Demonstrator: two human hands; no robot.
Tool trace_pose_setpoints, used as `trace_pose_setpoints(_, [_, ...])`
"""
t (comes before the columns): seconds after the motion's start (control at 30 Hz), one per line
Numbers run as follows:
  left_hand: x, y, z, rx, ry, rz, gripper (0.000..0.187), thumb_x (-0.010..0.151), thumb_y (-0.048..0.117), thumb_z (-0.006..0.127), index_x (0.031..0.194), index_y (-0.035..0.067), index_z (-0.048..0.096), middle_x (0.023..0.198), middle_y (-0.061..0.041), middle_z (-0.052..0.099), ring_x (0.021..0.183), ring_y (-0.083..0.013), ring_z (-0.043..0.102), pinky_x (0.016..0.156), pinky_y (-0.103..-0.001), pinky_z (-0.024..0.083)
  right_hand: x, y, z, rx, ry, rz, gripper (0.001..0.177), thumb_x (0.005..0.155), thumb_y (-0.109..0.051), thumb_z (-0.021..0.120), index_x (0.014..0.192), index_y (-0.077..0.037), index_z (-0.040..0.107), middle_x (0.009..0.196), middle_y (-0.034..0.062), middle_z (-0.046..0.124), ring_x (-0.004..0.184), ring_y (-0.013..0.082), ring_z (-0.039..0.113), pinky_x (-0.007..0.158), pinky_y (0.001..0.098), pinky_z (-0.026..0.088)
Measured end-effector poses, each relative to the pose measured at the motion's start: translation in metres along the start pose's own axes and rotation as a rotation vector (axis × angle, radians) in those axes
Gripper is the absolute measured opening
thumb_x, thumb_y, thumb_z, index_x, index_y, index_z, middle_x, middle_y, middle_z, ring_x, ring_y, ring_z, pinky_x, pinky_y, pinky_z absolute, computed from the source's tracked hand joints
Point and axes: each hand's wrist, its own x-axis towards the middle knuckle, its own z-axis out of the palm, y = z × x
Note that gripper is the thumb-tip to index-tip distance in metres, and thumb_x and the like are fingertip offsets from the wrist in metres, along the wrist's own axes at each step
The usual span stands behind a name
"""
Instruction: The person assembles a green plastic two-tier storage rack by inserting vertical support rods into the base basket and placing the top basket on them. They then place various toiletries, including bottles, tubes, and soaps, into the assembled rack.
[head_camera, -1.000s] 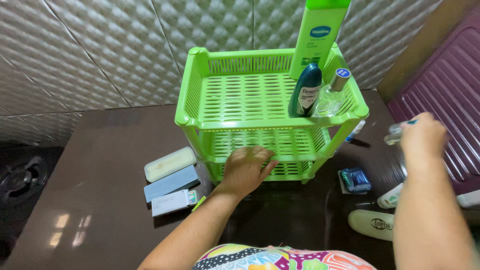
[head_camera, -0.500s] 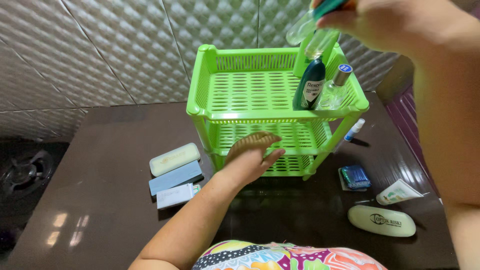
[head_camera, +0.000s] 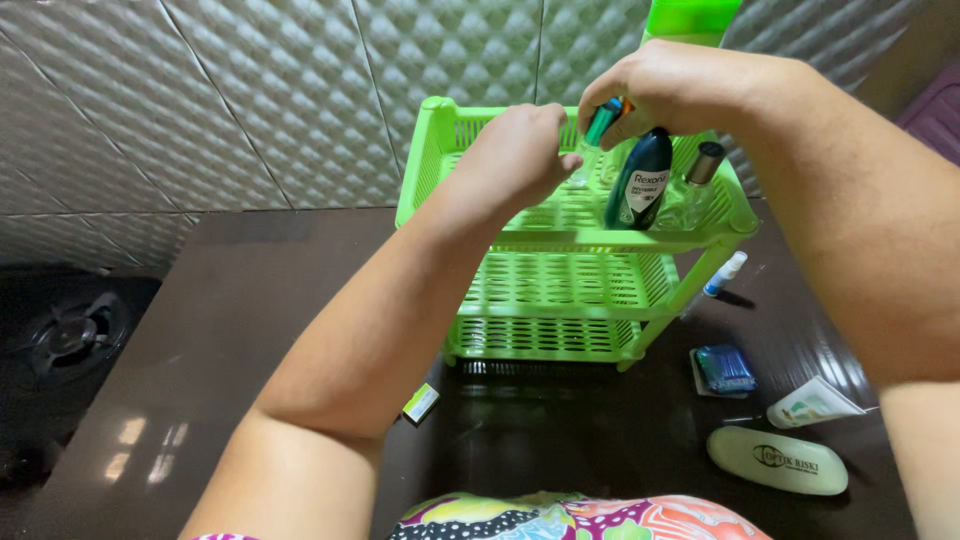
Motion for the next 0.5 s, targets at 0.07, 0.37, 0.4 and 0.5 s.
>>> trace_pose_setpoints(0.07, [0.025,-0.005,0.018,0.081,-0.222,-0.111,0.049,0.078,0.043,0.086,0.106,0.004,0.073,0.099,-0.017,0.074,0.094,-0.0363,0.071,0.084,-0.046,0.056,0.004,0.001,0.001,0.014,-0.04,0.029,0.035,0.085,-0.033,0.082,0.119,-0.025,0.074,0.096,0.0096,0.078,0.082,0.0291,0.072,0.075,0.0418,0.058])
trace_pose_setpoints(0.37, [0.043,-0.016,0.055,-0.2,-0.345,-0.256,0.036,0.069,0.035,0.085,0.098,0.014,0.077,0.088,-0.013,0.076,0.084,-0.0303,0.074,0.08,-0.04,0.058,0.002,0.02,0.011,0.091,0.033,-0.035,0.051,0.077,-0.015,0.083,0.126,-0.02,0.07,0.1,0.0094,0.079,0.088,0.0263,0.074,0.078,0.0402,0.058])
trace_pose_setpoints(0.4, [0.042,-0.016,0.055,-0.213,-0.34,-0.278,0.035,0.07,0.035,0.084,0.096,0.013,0.077,0.088,-0.013,0.076,0.084,-0.0297,0.074,0.08,-0.039,0.058,0.001,0.02,0.01,0.102,0.032,-0.02,0.053,0.077,-0.014,0.082,0.128,-0.021,0.068,0.101,0.0096,0.079,0.089,0.0268,0.075,0.078,0.0407,0.059])
trace_pose_setpoints(0.5, [0.042,-0.012,0.054,-0.215,-0.303,-0.332,0.032,0.071,0.034,0.082,0.093,0.011,0.076,0.087,-0.013,0.076,0.084,-0.029,0.075,0.081,-0.039,0.058,-0.002,0.02,0.008,0.108,0.038,0.032,0.056,0.079,-0.013,0.082,0.132,-0.022,0.065,0.103,0.0114,0.078,0.092,0.0285,0.076,0.08,0.0421,0.059])
